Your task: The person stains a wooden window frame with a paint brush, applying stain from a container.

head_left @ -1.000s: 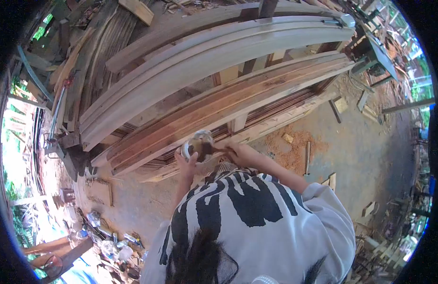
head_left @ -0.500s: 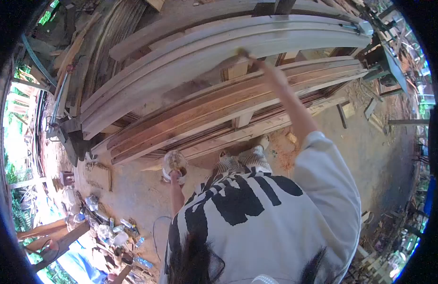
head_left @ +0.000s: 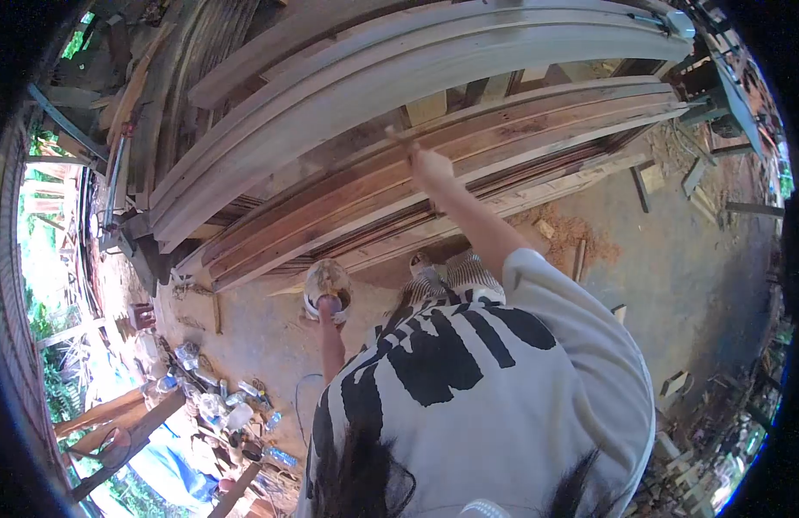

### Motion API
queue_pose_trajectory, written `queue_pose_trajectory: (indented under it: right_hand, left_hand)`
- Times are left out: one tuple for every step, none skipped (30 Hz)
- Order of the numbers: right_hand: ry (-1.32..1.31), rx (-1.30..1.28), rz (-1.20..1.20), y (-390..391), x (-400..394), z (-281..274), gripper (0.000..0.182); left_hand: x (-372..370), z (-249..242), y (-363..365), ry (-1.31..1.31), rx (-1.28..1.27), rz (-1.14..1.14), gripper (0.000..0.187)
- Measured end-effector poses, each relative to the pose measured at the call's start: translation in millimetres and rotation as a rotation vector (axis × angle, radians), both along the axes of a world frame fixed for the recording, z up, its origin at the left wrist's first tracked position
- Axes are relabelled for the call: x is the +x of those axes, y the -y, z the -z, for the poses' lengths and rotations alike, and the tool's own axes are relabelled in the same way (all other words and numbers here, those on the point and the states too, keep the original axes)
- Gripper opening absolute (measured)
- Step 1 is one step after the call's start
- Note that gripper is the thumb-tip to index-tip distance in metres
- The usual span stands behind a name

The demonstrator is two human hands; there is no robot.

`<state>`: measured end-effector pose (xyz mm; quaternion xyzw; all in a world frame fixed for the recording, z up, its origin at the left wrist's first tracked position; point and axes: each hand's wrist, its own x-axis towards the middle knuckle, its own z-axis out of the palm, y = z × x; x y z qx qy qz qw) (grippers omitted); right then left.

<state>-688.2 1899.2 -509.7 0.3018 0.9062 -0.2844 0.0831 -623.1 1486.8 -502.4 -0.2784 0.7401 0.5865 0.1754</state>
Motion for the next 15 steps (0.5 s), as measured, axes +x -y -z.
queue_pose_trajectory:
  right_hand:
    - [-0.053, 0.014, 0.076, -16.9, 4.1, 22.8, 0.026]
    - [-0.105, 0.028, 0.152, -39.6, 14.8, 33.6, 0.027]
    - [-0.087, 0.029, 0.159, -57.6, 27.0, 44.5, 0.028]
    - [-0.068, 0.032, 0.167, -68.9, 34.3, 41.4, 0.030]
    - [-0.072, 0.028, 0.169, -71.6, 36.2, 44.7, 0.030]
    - [-0.112, 0.016, 0.352, -72.3, 39.6, 48.7, 0.030]
    - [-0.152, 0.006, 0.535, -72.1, 42.3, 53.0, 0.030]
    - [-0.152, 0.004, 0.535, -66.7, 41.6, 54.2, 0.030]
    - [-0.146, -0.028, 0.455, -56.3, 38.2, 56.2, 0.031]
    - [-0.140, -0.061, 0.376, -47.6, 35.5, 57.5, 0.032]
    - [-0.140, -0.065, 0.382, -42.7, 33.6, 57.9, 0.032]
    - [-0.077, -0.057, 0.171, -38.4, 32.0, 58.3, 0.033]
    - [-0.015, -0.048, -0.042, -36.3, 32.2, 60.1, 0.034]
    - [-0.016, -0.051, -0.040, -41.2, 34.5, 61.3, 0.034]
    - [-0.009, -0.031, 0.040, -53.1, 38.5, 61.4, 0.034]
  left_hand:
    - [-1.2, -3.6, -3.5, -0.006, -0.001, 0.008, 0.090]
    - [-1.6, -5.8, -4.2, -0.007, -0.005, 0.016, 0.091]
    - [-0.7, -7.9, -5.0, -0.008, -0.011, 0.016, 0.091]
    - [1.2, -9.8, -5.6, -0.004, -0.016, 0.016, 0.091]
    - [5.3, -9.4, -4.4, 0.001, -0.021, 0.010, 0.092]
    - [10.0, -9.3, -1.9, 0.014, -0.028, 0.000, 0.092]
    - [16.3, -7.5, -1.2, 0.022, -0.029, -0.008, 0.093]
    - [20.0, -8.0, 1.4, 0.031, -0.032, -0.016, 0.093]
    - [25.1, -7.1, 1.5, 0.038, -0.035, -0.023, 0.093]
    - [27.3, -7.1, 1.9, 0.039, -0.037, -0.023, 0.094]
    - [28.3, -6.7, 1.5, 0.043, -0.035, -0.022, 0.094]
    - [29.3, -6.1, 1.3, 0.045, -0.038, -0.024, 0.094]
    - [28.3, -7.0, 0.2, 0.042, -0.037, -0.022, 0.095]
    - [26.7, -8.4, 0.3, 0.037, -0.041, -0.021, 0.095]
    - [26.3, -8.1, -1.6, 0.037, -0.038, -0.018, 0.096]
